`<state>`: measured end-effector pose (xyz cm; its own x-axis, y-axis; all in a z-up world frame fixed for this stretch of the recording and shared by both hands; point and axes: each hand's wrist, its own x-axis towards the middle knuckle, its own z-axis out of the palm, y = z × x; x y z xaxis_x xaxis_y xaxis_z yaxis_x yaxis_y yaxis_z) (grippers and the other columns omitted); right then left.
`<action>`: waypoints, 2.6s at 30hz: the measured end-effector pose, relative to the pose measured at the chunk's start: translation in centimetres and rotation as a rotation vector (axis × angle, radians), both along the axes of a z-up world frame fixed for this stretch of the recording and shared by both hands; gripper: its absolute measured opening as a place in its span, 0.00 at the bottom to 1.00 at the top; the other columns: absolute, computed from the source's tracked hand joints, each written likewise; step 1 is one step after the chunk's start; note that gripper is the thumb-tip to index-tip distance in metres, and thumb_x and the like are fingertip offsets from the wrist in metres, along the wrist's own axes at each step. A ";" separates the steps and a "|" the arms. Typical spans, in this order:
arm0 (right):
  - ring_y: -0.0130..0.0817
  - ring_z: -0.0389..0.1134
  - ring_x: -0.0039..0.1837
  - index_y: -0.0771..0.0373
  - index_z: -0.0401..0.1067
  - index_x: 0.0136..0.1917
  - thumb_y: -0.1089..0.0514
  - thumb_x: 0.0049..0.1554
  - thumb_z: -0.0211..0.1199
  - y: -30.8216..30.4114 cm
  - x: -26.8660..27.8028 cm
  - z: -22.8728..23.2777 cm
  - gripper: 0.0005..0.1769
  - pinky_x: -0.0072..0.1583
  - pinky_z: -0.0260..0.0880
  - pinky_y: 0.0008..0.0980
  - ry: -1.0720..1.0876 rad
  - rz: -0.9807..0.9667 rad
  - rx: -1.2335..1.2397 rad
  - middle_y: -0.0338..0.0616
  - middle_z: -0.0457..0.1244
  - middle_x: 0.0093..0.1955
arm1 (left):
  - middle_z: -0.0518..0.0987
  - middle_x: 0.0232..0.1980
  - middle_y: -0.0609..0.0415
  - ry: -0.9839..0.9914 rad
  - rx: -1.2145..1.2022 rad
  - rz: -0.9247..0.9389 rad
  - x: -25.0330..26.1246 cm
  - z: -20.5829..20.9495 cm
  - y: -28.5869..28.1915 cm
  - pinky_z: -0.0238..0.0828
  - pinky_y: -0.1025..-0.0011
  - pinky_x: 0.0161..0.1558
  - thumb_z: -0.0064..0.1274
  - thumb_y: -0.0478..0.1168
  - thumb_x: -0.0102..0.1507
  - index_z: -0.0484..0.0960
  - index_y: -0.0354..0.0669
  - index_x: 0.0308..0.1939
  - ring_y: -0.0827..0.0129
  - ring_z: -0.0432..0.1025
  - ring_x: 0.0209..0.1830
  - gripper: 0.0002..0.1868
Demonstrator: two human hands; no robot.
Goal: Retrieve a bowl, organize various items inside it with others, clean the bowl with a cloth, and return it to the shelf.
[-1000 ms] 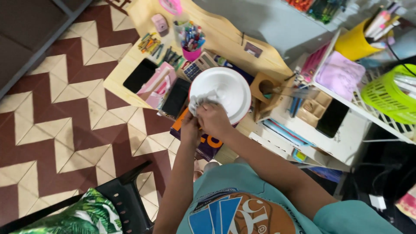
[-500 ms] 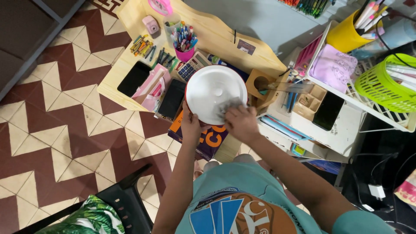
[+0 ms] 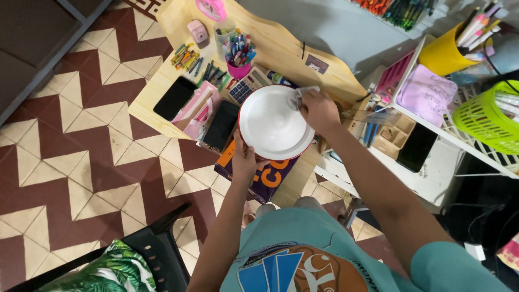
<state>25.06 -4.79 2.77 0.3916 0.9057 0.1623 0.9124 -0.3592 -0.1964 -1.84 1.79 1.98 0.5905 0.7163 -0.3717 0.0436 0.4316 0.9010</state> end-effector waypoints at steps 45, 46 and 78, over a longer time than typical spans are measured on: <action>0.45 0.71 0.50 0.59 0.72 0.49 0.71 0.48 0.67 -12.2 -4.8 -4.0 0.16 0.52 0.74 0.41 0.330 -0.285 0.459 0.49 0.68 0.49 | 0.65 0.71 0.38 -0.005 -0.139 0.060 -0.4 -0.6 0.4 0.84 0.56 0.45 0.32 0.33 0.71 0.39 0.61 0.82 0.46 0.76 0.57 0.37; 0.44 0.71 0.50 0.60 0.70 0.53 0.72 0.49 0.66 -12.2 -3.9 -4.5 0.19 0.51 0.74 0.39 0.480 -0.388 0.547 0.50 0.68 0.50 | 0.62 0.73 0.40 -0.008 -0.118 0.047 -0.2 0.0 0.7 0.82 0.56 0.45 0.32 0.33 0.71 0.39 0.61 0.81 0.48 0.76 0.60 0.37; 0.52 0.71 0.57 0.63 0.75 0.60 0.60 0.54 0.68 -5.7 -13.2 -11.6 0.20 0.57 0.74 0.43 0.221 -0.784 0.462 0.54 0.66 0.59 | 0.59 0.74 0.43 0.018 -0.055 -0.087 0.1 1.5 1.0 0.82 0.58 0.43 0.36 0.34 0.71 0.35 0.68 0.79 0.54 0.76 0.59 0.39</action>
